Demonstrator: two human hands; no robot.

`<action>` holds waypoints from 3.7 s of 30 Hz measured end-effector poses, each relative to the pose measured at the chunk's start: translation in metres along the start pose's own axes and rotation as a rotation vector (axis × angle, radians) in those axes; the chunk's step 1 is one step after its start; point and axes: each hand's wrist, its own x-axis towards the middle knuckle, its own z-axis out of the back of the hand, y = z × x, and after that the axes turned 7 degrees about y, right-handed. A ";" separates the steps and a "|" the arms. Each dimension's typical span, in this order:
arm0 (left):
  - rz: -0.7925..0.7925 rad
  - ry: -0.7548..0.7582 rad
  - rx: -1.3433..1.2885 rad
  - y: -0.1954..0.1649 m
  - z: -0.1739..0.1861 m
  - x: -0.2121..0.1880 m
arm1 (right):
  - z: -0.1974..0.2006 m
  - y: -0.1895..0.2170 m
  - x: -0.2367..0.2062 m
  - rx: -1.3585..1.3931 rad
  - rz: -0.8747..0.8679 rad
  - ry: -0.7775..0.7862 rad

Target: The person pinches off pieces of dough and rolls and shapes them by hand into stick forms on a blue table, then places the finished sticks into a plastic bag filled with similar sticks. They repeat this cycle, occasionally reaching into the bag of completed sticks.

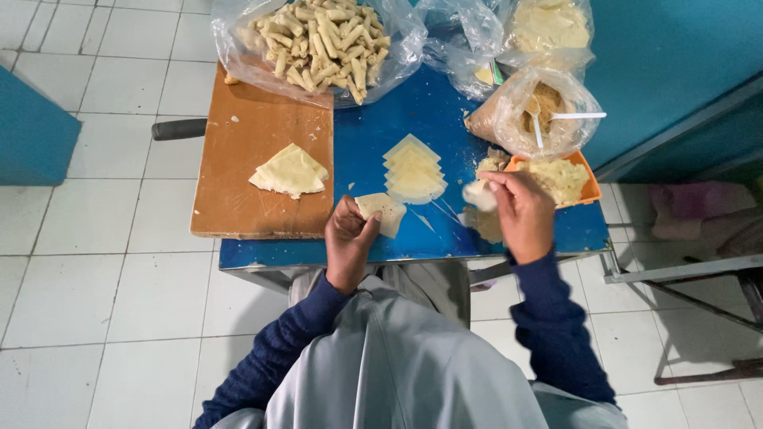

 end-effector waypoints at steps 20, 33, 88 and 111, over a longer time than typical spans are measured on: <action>0.071 -0.089 0.549 -0.013 -0.039 0.035 | -0.084 0.019 0.011 0.458 0.059 0.151; -0.202 0.042 1.039 -0.012 -0.038 0.040 | -0.092 0.022 0.023 0.099 0.098 0.029; -0.223 0.398 1.485 -0.013 -0.028 0.014 | 0.033 -0.022 -0.026 -0.350 0.144 -0.064; -0.242 0.381 1.626 -0.009 -0.020 0.024 | -0.051 0.010 0.021 -0.959 0.441 0.211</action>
